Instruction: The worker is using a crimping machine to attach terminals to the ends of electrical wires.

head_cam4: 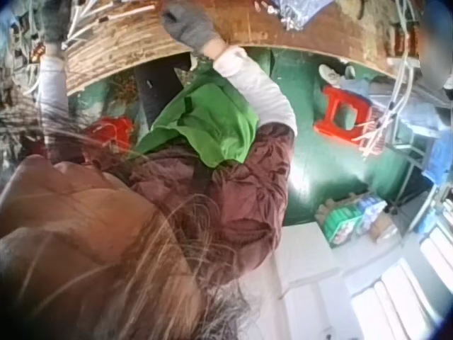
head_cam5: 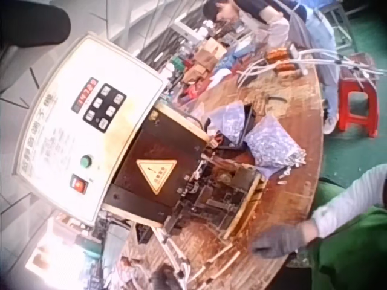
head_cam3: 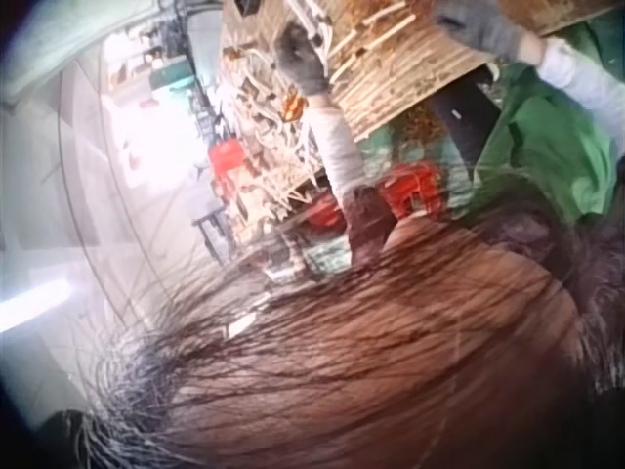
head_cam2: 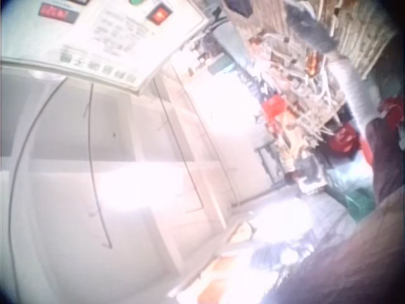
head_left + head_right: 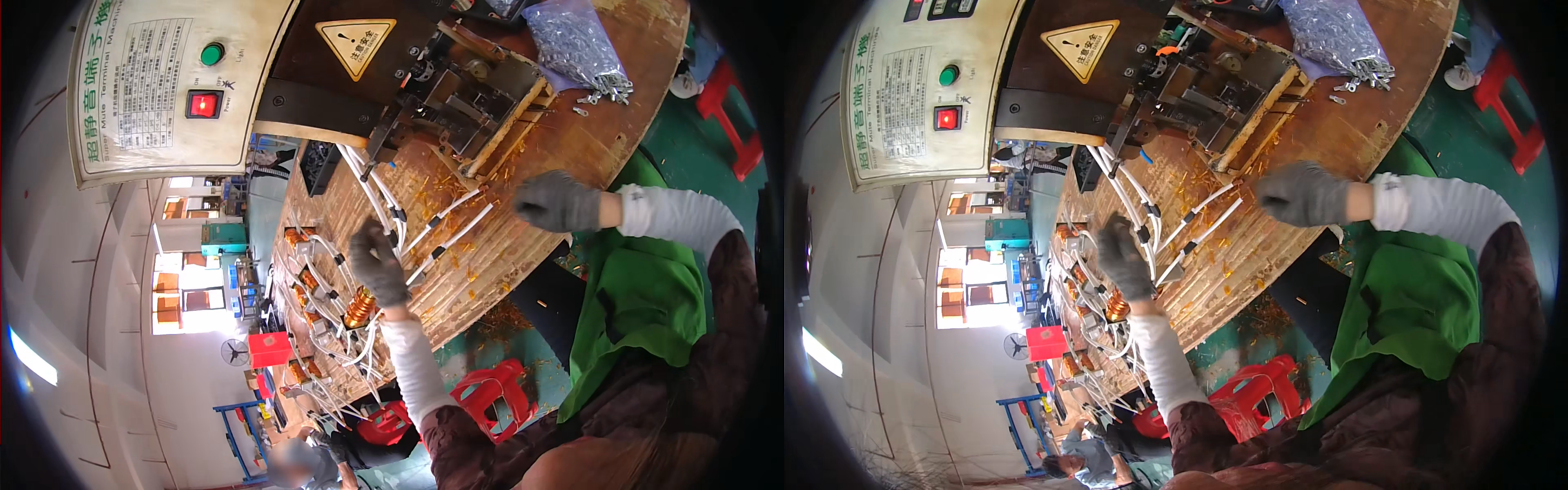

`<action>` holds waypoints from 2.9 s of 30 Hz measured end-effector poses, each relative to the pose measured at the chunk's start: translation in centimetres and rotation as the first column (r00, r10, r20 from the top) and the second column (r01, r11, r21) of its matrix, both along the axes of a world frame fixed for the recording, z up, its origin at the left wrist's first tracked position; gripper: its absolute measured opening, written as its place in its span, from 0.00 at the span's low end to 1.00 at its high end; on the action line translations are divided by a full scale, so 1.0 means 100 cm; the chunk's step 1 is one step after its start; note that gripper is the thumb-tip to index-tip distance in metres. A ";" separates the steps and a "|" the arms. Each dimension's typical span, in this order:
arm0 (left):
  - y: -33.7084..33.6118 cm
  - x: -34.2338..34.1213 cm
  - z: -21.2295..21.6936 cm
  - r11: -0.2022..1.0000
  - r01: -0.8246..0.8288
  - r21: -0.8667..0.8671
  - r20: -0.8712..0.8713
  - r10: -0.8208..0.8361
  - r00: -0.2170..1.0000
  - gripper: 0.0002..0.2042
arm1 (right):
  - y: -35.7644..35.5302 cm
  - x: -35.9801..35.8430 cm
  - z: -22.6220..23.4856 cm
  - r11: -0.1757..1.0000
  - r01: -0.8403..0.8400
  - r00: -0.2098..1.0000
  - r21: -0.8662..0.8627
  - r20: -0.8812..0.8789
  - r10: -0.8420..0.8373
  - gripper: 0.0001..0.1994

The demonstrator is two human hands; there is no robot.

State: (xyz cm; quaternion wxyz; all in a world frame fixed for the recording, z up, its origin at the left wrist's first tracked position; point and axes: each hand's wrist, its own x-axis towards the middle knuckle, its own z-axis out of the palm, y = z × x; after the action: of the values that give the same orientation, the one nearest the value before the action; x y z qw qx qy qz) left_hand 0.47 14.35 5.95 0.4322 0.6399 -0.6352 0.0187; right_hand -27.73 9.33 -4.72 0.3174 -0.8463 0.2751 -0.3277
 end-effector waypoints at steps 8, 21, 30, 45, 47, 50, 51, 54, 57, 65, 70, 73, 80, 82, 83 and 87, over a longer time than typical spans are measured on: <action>-0.003 -0.017 -0.085 0.885 0.348 0.311 0.442 -0.458 0.771 0.19 | -0.014 0.090 -0.013 0.821 -0.041 0.918 -0.570 -0.346 -0.195 0.12; 0.016 -0.030 -0.075 0.517 0.578 0.632 0.037 -0.765 0.643 0.14 | -0.012 0.055 -0.046 0.443 -0.402 0.831 0.802 0.117 0.543 0.11; 0.004 -0.028 -0.073 0.554 0.538 0.636 -0.083 -0.644 0.761 0.14 | -0.043 0.003 -0.023 0.718 -0.550 0.833 0.426 0.220 0.508 0.12; 0.003 -0.036 -0.063 0.459 0.486 0.743 -0.242 -0.493 0.836 0.11 | 0.002 0.025 -0.026 0.895 -0.099 0.951 -0.436 -0.307 -0.045 0.05; 0.001 -0.039 -0.061 0.443 0.486 0.754 -0.324 -0.393 0.861 0.12 | -0.011 -0.010 -0.048 0.912 -0.013 0.989 -0.410 -0.136 -0.048 0.07; -0.004 -0.045 -0.058 0.424 0.513 0.746 -0.363 -0.387 0.848 0.11 | -0.041 -0.063 -0.022 0.953 0.221 0.805 -0.206 -0.513 -0.298 0.09; -0.005 -0.048 -0.058 0.404 0.530 0.746 -0.387 -0.385 0.838 0.12 | -0.052 -0.076 -0.020 0.904 0.312 0.757 -0.291 -0.500 -0.422 0.10; -0.008 -0.051 -0.052 0.392 0.520 0.759 -0.351 -0.426 0.834 0.12 | -0.071 -0.092 -0.017 0.820 0.440 0.658 -0.366 -0.490 -0.572 0.12; -0.008 -0.049 -0.049 0.395 0.510 0.764 -0.353 -0.406 0.843 0.13 | -0.080 -0.083 -0.015 0.796 0.484 0.567 -0.363 -0.564 -0.601 0.13; -0.014 -0.055 -0.045 0.392 0.499 0.773 -0.325 -0.432 0.841 0.12 | -0.100 -0.073 -0.020 0.856 0.426 0.527 -0.294 -0.688 -0.499 0.19; -0.012 -0.050 -0.051 0.367 0.560 0.743 -0.402 -0.423 0.812 0.13 | -0.104 -0.072 -0.047 0.775 0.295 0.427 -0.559 -0.648 -0.630 0.20; -0.010 -0.050 -0.053 0.392 0.548 0.739 -0.385 -0.421 0.821 0.13 | -0.101 -0.069 -0.045 0.688 0.428 0.560 -0.586 -0.426 -0.711 0.17; -0.011 -0.051 -0.053 0.423 0.578 0.698 -0.472 -0.336 0.815 0.13 | -0.029 -0.019 -0.024 0.794 -0.316 0.910 0.519 0.403 0.098 0.07; -0.009 -0.052 -0.052 0.422 0.571 0.704 -0.485 -0.302 0.821 0.13 | -0.019 -0.003 -0.025 0.692 -0.346 0.901 0.634 0.429 0.057 0.07; -0.010 -0.054 -0.050 0.428 0.588 0.687 -0.496 -0.315 0.809 0.13 | -0.018 0.004 -0.025 0.575 -0.373 0.894 0.728 0.448 0.014 0.06; -0.009 -0.054 -0.047 0.438 0.615 0.655 -0.531 -0.312 0.788 0.14 | -0.025 0.019 -0.028 0.756 -0.355 0.873 0.549 0.485 0.058 0.06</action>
State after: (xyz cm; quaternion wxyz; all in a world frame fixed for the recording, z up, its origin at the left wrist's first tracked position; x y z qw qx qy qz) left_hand -4.98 13.46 1.24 0.1830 0.5525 -0.6422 -0.4988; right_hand -25.82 6.79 -7.52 0.6673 -0.6223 0.1908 -0.3620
